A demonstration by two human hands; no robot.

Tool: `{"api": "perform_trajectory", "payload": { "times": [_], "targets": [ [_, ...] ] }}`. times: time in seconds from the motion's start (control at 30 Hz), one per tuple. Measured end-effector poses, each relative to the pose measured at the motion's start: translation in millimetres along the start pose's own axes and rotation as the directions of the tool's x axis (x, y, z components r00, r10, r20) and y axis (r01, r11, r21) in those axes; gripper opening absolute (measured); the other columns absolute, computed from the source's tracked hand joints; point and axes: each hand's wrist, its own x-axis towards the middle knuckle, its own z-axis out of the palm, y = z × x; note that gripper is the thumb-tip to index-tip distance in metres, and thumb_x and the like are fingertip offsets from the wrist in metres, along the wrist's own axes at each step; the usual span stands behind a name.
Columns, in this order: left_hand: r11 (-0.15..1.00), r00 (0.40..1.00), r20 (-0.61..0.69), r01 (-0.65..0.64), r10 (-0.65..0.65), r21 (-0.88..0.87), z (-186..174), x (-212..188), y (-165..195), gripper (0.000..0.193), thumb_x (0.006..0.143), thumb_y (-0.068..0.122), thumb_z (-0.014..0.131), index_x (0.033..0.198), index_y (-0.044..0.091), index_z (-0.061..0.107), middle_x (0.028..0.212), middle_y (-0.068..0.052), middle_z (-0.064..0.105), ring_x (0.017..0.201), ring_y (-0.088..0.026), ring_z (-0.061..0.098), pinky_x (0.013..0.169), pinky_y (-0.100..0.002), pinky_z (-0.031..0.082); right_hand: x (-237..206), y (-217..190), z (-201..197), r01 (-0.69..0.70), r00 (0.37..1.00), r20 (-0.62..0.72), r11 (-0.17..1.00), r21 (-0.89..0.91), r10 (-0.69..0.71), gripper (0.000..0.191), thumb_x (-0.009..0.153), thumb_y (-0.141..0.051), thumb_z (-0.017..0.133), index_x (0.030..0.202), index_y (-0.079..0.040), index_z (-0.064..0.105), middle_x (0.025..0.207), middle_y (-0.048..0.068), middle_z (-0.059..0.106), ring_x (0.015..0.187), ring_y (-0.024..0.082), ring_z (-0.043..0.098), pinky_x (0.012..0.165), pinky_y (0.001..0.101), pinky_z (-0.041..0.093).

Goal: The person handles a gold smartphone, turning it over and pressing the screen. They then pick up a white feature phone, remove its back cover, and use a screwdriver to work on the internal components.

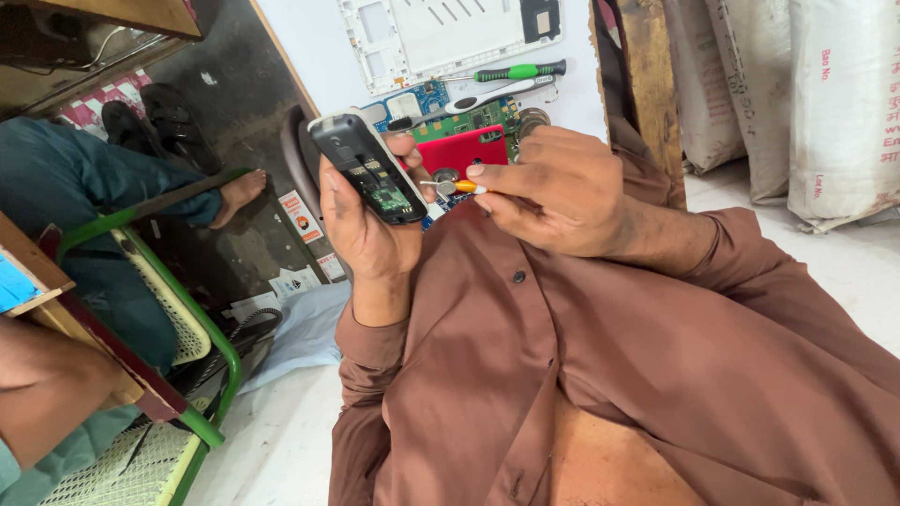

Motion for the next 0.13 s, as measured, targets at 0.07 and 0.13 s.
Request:
{"api": "perform_trajectory", "payload": {
  "times": [0.07, 0.13],
  "targets": [
    [0.999, 1.0, -0.011, 0.02, -0.019, 0.038, 3.7, -1.5, 0.5, 0.055, 0.112, 0.048, 0.055, 0.145, 0.004, 0.047, 0.116, -0.022, 0.069, 0.096, -0.027, 0.068, 0.073, -0.036, 0.061, 0.9, -0.6, 0.0, 0.008, 1.0, 0.012, 1.0, -0.018, -0.007, 0.031, 0.093, -0.001, 0.083, 0.12, -0.004, 0.069, 0.068, 0.004, 0.052, 0.059, 0.022, 0.049, 0.057, 0.0374, 0.039],
    [0.998, 1.0, -0.003, 0.019, -0.019, 0.054, 7.2, -8.7, 8.7, 0.056, 0.112, 0.049, 0.057, 0.142, 0.002, 0.047, 0.116, -0.022, 0.069, 0.097, -0.027, 0.068, 0.074, -0.036, 0.061, 2.3, -1.2, 0.1, 0.021, 1.0, 0.018, 0.999, -0.04, -0.02, 0.031, 0.094, -0.002, 0.083, 0.121, -0.004, 0.069, 0.07, 0.004, 0.052, 0.06, 0.023, 0.049, 0.058, 0.0378, 0.039]
  ]
}}
